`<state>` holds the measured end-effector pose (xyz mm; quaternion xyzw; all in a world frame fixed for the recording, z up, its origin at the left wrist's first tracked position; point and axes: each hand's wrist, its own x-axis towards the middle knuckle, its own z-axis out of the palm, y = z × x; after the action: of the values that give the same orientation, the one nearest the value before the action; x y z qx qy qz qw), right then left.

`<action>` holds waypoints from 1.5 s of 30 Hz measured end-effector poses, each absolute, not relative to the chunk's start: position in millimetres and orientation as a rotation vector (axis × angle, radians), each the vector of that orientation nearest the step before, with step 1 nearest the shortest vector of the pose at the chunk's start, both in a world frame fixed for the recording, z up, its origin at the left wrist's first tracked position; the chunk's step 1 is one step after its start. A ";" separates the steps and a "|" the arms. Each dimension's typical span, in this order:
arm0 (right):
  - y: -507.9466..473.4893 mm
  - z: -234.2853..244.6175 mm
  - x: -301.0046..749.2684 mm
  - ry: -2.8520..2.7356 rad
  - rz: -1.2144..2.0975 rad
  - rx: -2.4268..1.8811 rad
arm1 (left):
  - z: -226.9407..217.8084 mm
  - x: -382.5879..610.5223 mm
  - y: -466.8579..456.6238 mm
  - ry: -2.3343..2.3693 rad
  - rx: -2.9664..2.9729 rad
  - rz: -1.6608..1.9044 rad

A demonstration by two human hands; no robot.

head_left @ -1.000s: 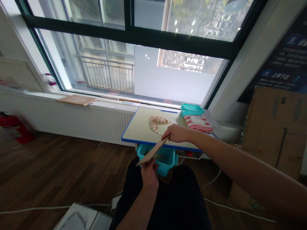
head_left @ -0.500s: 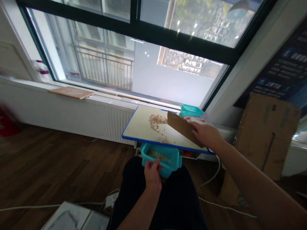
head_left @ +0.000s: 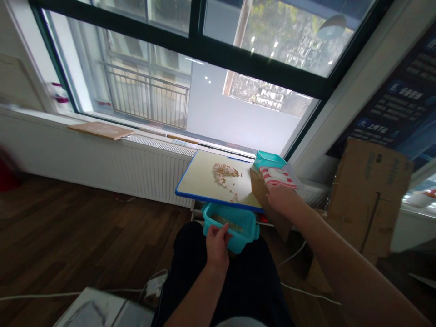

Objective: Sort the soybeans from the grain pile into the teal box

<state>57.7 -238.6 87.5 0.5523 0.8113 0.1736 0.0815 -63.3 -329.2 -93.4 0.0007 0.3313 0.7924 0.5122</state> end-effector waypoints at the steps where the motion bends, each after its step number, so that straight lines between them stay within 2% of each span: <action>1: -242.0 88.2 53.7 2.432 0.529 1.653 | -93.9 -62.7 -328.6 0.793 0.008 1.905; 9: -266.2 95.1 25.2 2.506 0.496 1.541 | -97.8 -58.9 -324.0 0.726 0.001 1.958; 34: -331.5 88.8 -19.4 2.621 0.391 1.553 | -110.8 -77.6 -312.6 0.791 0.011 2.057; 41: -330.3 97.1 -33.3 2.621 0.605 1.583 | -113.2 -89.4 -313.0 0.782 -0.037 2.082; 45: -292.0 99.9 -66.4 2.951 0.698 1.224 | -109.8 -105.6 -316.3 0.794 -0.083 2.122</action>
<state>-66.4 -292.0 99.9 0.3735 0.9006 0.2129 -0.0643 -105.6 -316.3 -109.8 -0.0333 0.3174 0.8479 0.4232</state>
